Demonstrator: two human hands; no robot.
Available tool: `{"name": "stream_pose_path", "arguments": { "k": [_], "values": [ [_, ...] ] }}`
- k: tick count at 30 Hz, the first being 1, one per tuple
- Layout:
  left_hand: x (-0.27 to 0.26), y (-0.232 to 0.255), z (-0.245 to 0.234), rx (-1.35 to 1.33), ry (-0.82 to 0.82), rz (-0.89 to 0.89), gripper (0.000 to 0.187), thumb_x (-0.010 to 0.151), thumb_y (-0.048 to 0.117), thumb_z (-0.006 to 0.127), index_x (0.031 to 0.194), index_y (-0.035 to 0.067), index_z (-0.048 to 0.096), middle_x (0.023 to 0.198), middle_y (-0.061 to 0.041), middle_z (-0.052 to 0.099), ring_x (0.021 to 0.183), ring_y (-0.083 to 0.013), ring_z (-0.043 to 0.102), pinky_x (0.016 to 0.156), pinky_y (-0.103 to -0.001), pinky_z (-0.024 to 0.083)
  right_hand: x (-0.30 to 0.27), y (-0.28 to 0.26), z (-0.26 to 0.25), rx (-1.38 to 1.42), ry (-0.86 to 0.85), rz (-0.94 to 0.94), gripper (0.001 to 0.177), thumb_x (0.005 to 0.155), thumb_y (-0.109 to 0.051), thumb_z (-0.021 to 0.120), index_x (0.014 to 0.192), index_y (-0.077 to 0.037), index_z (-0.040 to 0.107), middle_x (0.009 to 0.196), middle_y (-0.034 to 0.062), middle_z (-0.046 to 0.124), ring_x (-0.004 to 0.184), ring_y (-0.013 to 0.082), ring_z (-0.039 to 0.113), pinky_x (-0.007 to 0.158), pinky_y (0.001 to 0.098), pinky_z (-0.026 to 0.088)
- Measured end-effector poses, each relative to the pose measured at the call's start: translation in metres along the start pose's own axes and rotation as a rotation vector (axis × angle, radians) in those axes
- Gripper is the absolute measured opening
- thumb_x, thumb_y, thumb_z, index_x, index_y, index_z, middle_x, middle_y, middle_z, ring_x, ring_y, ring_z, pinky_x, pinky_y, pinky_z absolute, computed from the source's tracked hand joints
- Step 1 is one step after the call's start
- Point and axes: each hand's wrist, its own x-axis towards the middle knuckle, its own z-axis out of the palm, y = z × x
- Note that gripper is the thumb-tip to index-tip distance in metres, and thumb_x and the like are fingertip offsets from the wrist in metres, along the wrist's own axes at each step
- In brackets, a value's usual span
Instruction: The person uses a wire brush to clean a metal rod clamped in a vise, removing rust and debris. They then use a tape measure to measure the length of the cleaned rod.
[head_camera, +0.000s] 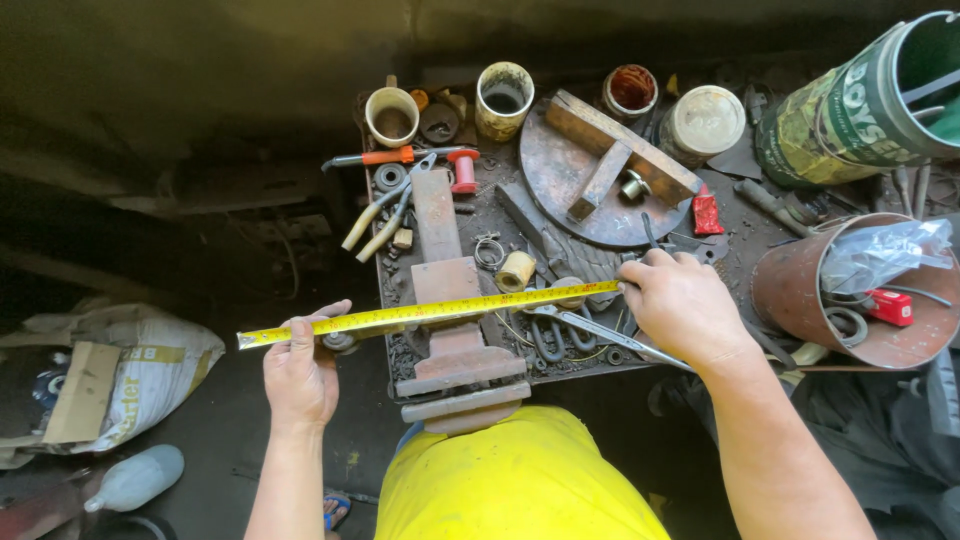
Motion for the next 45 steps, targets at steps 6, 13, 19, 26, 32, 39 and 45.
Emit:
{"name": "stream_pose_path", "arguments": {
  "k": [6, 13, 19, 26, 32, 39, 45],
  "values": [
    [-0.005, -0.003, 0.016, -0.103, 0.056, 0.047, 0.033, 0.107, 0.032, 0.058, 0.091, 0.004, 0.067, 0.101, -0.028, 0.073, 0.113, -0.0414, 0.071, 0.106, -0.052, 0.055, 0.004, 0.002, -0.002, -0.022, -0.017, -0.012, 0.023, 0.099, -0.045, 0.052, 0.107, -0.034, 0.071, 0.106, 0.0048, 0.070, 0.114, 0.0348, 0.068, 0.092, 0.0480, 0.058],
    [-0.007, 0.013, 0.029, -0.037, 0.044, -0.003, 0.037, 0.104, 0.038, 0.055, 0.094, 0.005, 0.069, 0.103, -0.019, 0.076, 0.107, -0.0325, 0.073, 0.107, -0.048, 0.052, 0.008, -0.002, -0.014, 0.056, -0.146, 0.001, 0.032, 0.098, -0.044, 0.052, 0.119, -0.027, 0.069, 0.115, 0.0060, 0.070, 0.119, 0.0316, 0.062, 0.099, 0.0499, 0.052],
    [-0.008, 0.015, 0.029, -0.036, 0.050, -0.008, 0.036, 0.102, 0.041, 0.058, 0.090, 0.008, 0.069, 0.104, -0.020, 0.076, 0.108, -0.0322, 0.073, 0.107, -0.048, 0.051, 0.012, -0.010, -0.026, 0.033, -0.189, 0.005, 0.030, 0.098, -0.039, 0.051, 0.117, -0.027, 0.070, 0.124, -0.0005, 0.072, 0.123, 0.0261, 0.060, 0.099, 0.0487, 0.053],
    [-0.007, 0.018, 0.030, -0.004, 0.056, -0.034, 0.036, 0.102, 0.041, 0.058, 0.091, 0.009, 0.069, 0.103, -0.019, 0.076, 0.109, -0.0309, 0.073, 0.108, -0.047, 0.051, 0.012, -0.033, -0.056, 0.090, -0.383, 0.080, 0.036, 0.101, -0.036, 0.044, 0.127, -0.030, 0.068, 0.127, 0.0038, 0.070, 0.120, 0.0289, 0.064, 0.100, 0.0484, 0.053],
    [-0.007, 0.015, 0.028, 0.007, 0.059, -0.021, 0.037, 0.102, 0.041, 0.058, 0.093, 0.008, 0.070, 0.104, -0.019, 0.076, 0.110, -0.0321, 0.073, 0.110, -0.048, 0.050, 0.010, -0.034, -0.055, 0.092, -0.361, 0.044, 0.030, 0.098, -0.035, 0.046, 0.111, -0.025, 0.070, 0.122, 0.0024, 0.072, 0.115, 0.0312, 0.065, 0.093, 0.0508, 0.054],
    [-0.003, 0.004, 0.027, -0.037, 0.070, 0.024, 0.036, 0.104, 0.036, 0.056, 0.093, 0.004, 0.068, 0.103, -0.023, 0.076, 0.105, -0.0334, 0.074, 0.103, -0.046, 0.054, 0.013, -0.035, -0.055, 0.061, -0.381, 0.020, 0.035, 0.099, -0.035, 0.044, 0.126, -0.034, 0.067, 0.127, 0.0041, 0.069, 0.123, 0.0307, 0.063, 0.099, 0.0511, 0.053],
    [-0.003, -0.001, 0.026, -0.094, 0.081, 0.041, 0.036, 0.105, 0.031, 0.055, 0.094, 0.000, 0.070, 0.104, -0.025, 0.076, 0.103, -0.0320, 0.073, 0.098, -0.042, 0.055, 0.010, -0.050, -0.079, 0.052, -0.484, 0.073, 0.035, 0.101, -0.033, 0.043, 0.125, -0.034, 0.069, 0.128, 0.0006, 0.075, 0.117, 0.0263, 0.071, 0.093, 0.0458, 0.057]
  ]
}}
